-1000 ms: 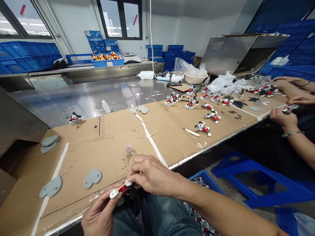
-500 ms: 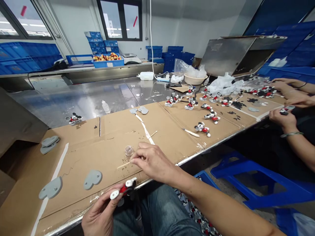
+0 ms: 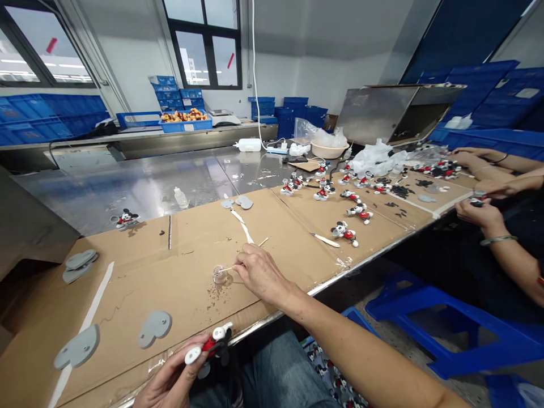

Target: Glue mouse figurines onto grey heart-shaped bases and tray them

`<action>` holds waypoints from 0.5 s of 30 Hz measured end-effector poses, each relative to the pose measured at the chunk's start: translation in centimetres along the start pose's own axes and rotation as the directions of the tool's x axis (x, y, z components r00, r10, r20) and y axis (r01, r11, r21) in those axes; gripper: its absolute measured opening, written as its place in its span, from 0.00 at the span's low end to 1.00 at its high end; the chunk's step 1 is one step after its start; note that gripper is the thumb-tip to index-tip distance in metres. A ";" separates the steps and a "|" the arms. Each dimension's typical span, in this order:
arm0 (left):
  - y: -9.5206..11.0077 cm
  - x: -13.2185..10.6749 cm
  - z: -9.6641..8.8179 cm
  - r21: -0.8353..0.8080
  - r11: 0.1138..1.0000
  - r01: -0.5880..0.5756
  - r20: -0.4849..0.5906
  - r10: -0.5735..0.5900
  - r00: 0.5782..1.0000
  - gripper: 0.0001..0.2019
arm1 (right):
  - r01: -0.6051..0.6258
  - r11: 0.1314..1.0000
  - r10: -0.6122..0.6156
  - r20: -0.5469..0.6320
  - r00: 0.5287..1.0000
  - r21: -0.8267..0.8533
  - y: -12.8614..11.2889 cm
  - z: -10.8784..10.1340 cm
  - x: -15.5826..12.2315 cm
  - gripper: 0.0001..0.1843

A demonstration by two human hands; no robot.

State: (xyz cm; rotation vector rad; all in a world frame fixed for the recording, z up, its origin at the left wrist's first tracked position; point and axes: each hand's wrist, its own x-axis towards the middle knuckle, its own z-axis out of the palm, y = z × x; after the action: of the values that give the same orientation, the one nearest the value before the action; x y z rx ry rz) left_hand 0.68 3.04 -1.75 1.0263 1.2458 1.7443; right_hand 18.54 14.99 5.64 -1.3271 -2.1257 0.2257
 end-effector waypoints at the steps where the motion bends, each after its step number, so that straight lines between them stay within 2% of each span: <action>1: 0.1 0.0 0.1 -0.011 1.000 0.013 -0.016 -0.014 1.000 0.06 | -0.029 0.999 0.029 0.005 1.000 0.043 -0.1 -0.1 0.0 0.07; 4: 0.4 -0.2 0.3 -0.009 0.998 0.070 -0.041 -0.070 0.997 0.05 | -0.126 0.966 0.119 0.045 0.992 0.225 -1.2 -1.1 -0.2 0.07; 6: 0.5 -0.2 0.3 0.000 0.994 0.105 -0.038 -0.105 0.994 0.05 | -0.153 0.929 0.123 0.111 0.986 0.338 -2.5 -2.1 -0.7 0.07; 8: 0.5 -0.3 0.1 -0.011 0.992 0.130 -0.031 -0.130 0.991 0.05 | -0.144 0.902 0.069 0.193 0.979 0.406 -4.1 -3.0 -1.5 0.06; 11: 0.3 -0.1 -0.3 -0.007 0.991 0.133 0.003 -0.133 0.991 0.05 | -0.092 0.902 -0.038 0.291 0.956 0.422 -5.8 -3.8 -2.7 0.06; 15: 0.3 0.2 -0.7 0.033 0.997 0.071 0.070 -0.073 0.995 0.04 | 0.005 0.935 -0.142 0.361 0.922 0.356 -6.3 -3.6 -3.4 0.06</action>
State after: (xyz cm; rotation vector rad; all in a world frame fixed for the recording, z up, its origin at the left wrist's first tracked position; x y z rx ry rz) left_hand -0.08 2.85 -1.59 1.0388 1.2524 1.6248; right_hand 16.92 8.41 9.98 -1.0501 -2.3045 0.8517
